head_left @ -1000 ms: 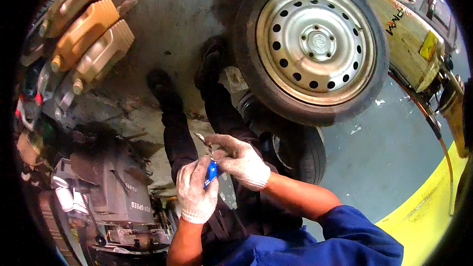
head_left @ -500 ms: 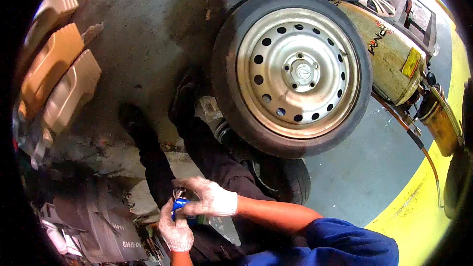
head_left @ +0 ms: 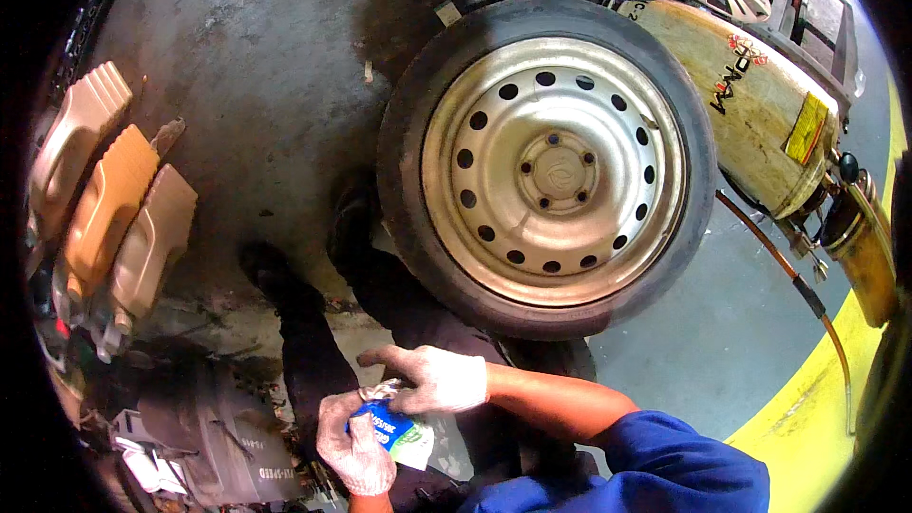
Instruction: The person uses a tire changing machine to mount a tire onto a metal rim. They apply lubricant to the rim, position the tire, and use the machine's arm and rotating platform to seat the tire bead. The person then removes the tire from the machine and places it on the floor.
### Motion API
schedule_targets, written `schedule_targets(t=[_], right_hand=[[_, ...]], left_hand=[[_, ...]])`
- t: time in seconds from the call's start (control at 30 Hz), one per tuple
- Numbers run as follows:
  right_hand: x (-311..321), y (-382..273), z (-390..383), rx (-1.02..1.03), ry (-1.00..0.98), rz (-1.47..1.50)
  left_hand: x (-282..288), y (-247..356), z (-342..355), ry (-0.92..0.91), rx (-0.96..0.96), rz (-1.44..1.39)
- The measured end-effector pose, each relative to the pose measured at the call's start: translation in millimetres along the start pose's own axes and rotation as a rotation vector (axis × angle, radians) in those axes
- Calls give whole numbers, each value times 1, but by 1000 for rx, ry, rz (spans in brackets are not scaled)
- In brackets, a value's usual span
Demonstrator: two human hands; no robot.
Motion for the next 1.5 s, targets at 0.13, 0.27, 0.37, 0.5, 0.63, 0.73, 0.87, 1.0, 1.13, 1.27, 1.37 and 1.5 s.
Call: schedule_targets(t=[0.13,0.27,0.37,0.5,0.63,0.73,0.87,1.0,1.13,1.27,1.37,1.5], right_hand=[[23,-10,-31,176,-70,73],[72,-37,-62,154,226,185],[102,-35,-88,288,411,240],[153,30,-159,75,932,437],[161,72,-255,124,1226,764],[128,107,-335,22,1295,771],[76,182,-430,-495,1636,685],[107,225,-499,-488,1833,705],[212,283,-576,-535,1942,212],[274,312,-547,-961,1733,-190],[279,341,-538,-958,1675,-296],[245,396,-526,-1324,1081,-646]], left_hand=[[-32,63,5,-99,-195,55],[-64,76,23,-49,-192,-54],[-93,94,54,-257,-144,73],[-103,115,75,-366,-147,304],[-91,130,90,-298,-80,394],[-88,136,100,-320,-57,443],[-85,127,109,-329,-82,446],[-60,109,114,-250,127,345],[-56,126,123,-281,53,420],[-62,136,119,-307,-8,398],[-61,138,113,-290,1,387],[-68,129,102,-239,-99,245]])
Point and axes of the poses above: each hand's wrist, its own z-axis towards the middle knuckle, its own x-axis out of the back of the hand, y = z × x, the point moved 8 cm from there along z, towards the middle knuckle, and after that the axes turned 5 degrees about z, right-handed, at the moved point
